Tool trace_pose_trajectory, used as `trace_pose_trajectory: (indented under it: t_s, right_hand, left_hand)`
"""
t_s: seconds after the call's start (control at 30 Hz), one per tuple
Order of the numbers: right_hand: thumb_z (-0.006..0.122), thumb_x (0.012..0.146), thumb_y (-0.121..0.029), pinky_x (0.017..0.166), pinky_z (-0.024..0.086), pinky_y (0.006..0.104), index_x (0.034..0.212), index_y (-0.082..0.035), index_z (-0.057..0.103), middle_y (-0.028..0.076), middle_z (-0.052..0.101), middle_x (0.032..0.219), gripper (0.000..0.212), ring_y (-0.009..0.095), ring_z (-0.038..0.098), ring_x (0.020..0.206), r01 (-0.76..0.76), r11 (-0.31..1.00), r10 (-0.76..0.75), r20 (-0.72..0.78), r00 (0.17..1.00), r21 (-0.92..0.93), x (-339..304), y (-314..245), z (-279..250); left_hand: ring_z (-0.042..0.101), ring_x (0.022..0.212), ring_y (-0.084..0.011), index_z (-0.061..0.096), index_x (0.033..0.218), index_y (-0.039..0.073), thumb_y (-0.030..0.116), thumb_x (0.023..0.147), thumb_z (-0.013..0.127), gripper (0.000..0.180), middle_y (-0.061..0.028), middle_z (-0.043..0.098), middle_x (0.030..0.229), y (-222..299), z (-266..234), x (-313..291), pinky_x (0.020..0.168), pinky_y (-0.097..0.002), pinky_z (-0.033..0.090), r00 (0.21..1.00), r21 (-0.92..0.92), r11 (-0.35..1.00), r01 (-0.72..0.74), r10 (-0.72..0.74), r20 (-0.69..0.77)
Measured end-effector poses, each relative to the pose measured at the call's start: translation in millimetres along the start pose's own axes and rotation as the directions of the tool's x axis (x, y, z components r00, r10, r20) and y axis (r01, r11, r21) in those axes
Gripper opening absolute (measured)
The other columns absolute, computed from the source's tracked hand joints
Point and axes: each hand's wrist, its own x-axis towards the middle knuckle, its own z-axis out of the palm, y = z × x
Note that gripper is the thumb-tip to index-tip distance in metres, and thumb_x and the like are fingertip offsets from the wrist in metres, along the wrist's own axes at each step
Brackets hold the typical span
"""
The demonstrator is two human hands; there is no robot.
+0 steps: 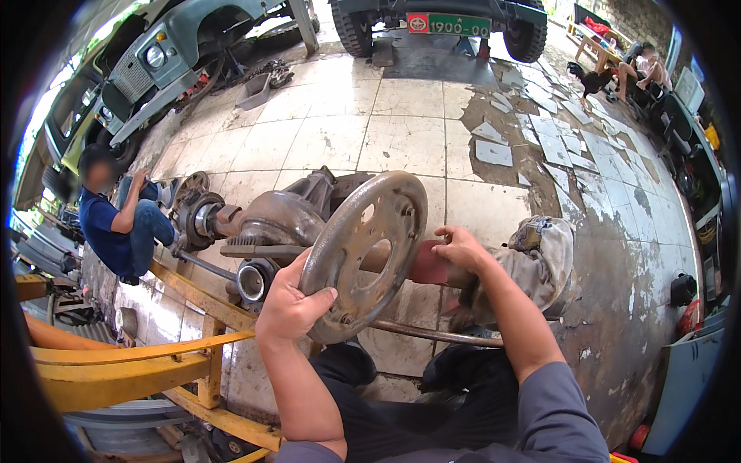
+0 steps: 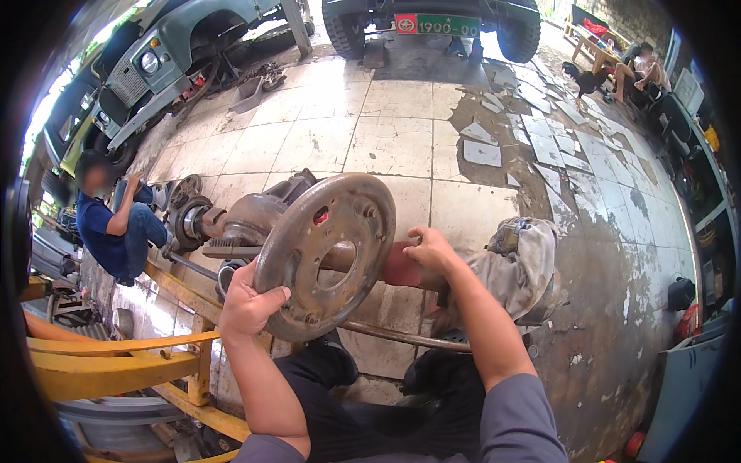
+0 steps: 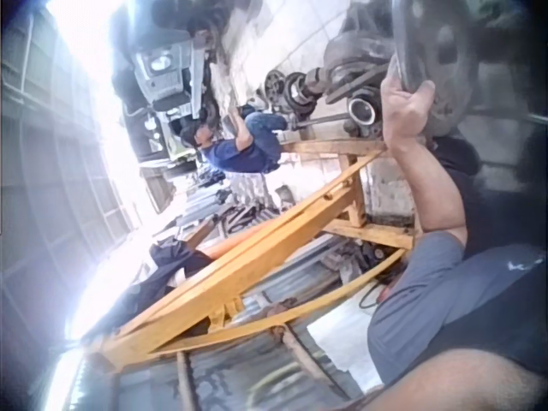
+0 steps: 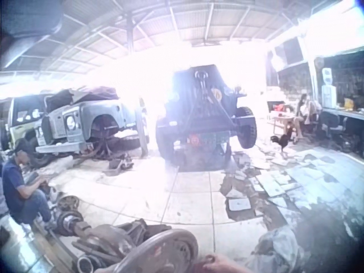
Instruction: The person sands a metal brake drum with sandpaper, rotating it to cover different areas. The person then wipes the drum with a cloth. The task is performed while sitting on the floor in a workshop.
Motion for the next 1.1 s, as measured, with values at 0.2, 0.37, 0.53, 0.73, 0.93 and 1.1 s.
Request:
trace_pose_trajectory:
  t_s: [0.2,0.37,0.53,0.73,0.93,1.1]
  right_hand:
    - [0.067,0.087,-0.012,0.083,0.053,0.0350,0.118,0.003,0.068,0.016,0.072,0.102,0.034,0.023,0.068,0.093,0.015,0.998,-0.012,0.047,0.999,-0.063,-23,-36,1]
    - [0.062,0.083,-0.013,0.082,0.054,0.0382,0.105,0.002,0.072,0.019,0.074,0.093,0.028,0.029,0.071,0.089,-0.034,0.999,0.035,-0.353,0.935,0.009,-11,-10,-37]
    - [0.062,0.091,-0.007,0.072,0.050,0.0252,0.107,0.004,0.066,0.006,0.069,0.093,0.020,0.009,0.061,0.080,0.486,0.815,-0.137,-0.710,0.691,0.316,-58,-94,-67]
    - [0.066,0.088,-0.005,0.079,0.055,0.0334,0.116,-0.007,0.067,0.013,0.067,0.111,0.029,0.022,0.067,0.090,0.706,0.669,-0.685,-0.563,0.463,-0.233,-78,-145,-30]
    - [0.067,0.076,0.002,0.091,0.052,0.0388,0.122,-0.009,0.066,0.012,0.067,0.119,0.047,0.030,0.062,0.105,0.656,0.629,-0.773,-0.429,0.468,-0.417,-86,-148,-31]
    - [0.060,0.073,0.011,0.098,0.049,0.0393,0.130,-0.014,0.065,0.014,0.063,0.126,0.063,0.033,0.060,0.112,0.662,0.684,-0.723,-0.401,0.562,-0.307,-79,-149,-33]
  left_hand:
    - [0.054,0.123,-0.0160,0.062,0.125,-0.006,-0.011,0.076,0.057,0.050,-0.0091,0.055,0.138,-4,17,-4,0.104,-0.0287,0.039,0.993,0.045,0.993,-0.113,0.112,0.020]
    - [0.054,0.123,-0.0169,0.064,0.122,-0.006,-0.010,0.074,0.056,0.049,-0.0093,0.056,0.136,-2,29,-4,0.104,-0.0289,0.040,0.986,0.092,0.983,-0.161,0.156,0.059]
    - [0.057,0.112,-0.0097,0.060,0.128,-0.005,-0.011,0.074,0.057,0.054,-0.0031,0.062,0.123,-3,24,-4,0.098,-0.0249,0.042,0.992,0.062,0.992,-0.114,0.111,0.057]
    - [0.057,0.112,-0.0093,0.059,0.131,-0.004,-0.010,0.076,0.057,0.055,-0.0027,0.062,0.124,-8,29,-3,0.099,-0.0248,0.041,0.983,0.062,0.986,-0.156,0.149,0.108]
    - [0.053,0.128,-0.0197,0.065,0.124,-0.003,-0.005,0.076,0.057,0.049,-0.0113,0.054,0.141,-7,29,-8,0.107,-0.0302,0.039,0.989,0.090,0.988,-0.129,0.122,0.082]
    - [0.056,0.115,-0.0122,0.057,0.132,-0.004,-0.009,0.076,0.057,0.056,-0.0060,0.061,0.126,-6,29,-6,0.101,-0.0262,0.041,0.989,0.059,0.991,-0.120,0.113,0.099]
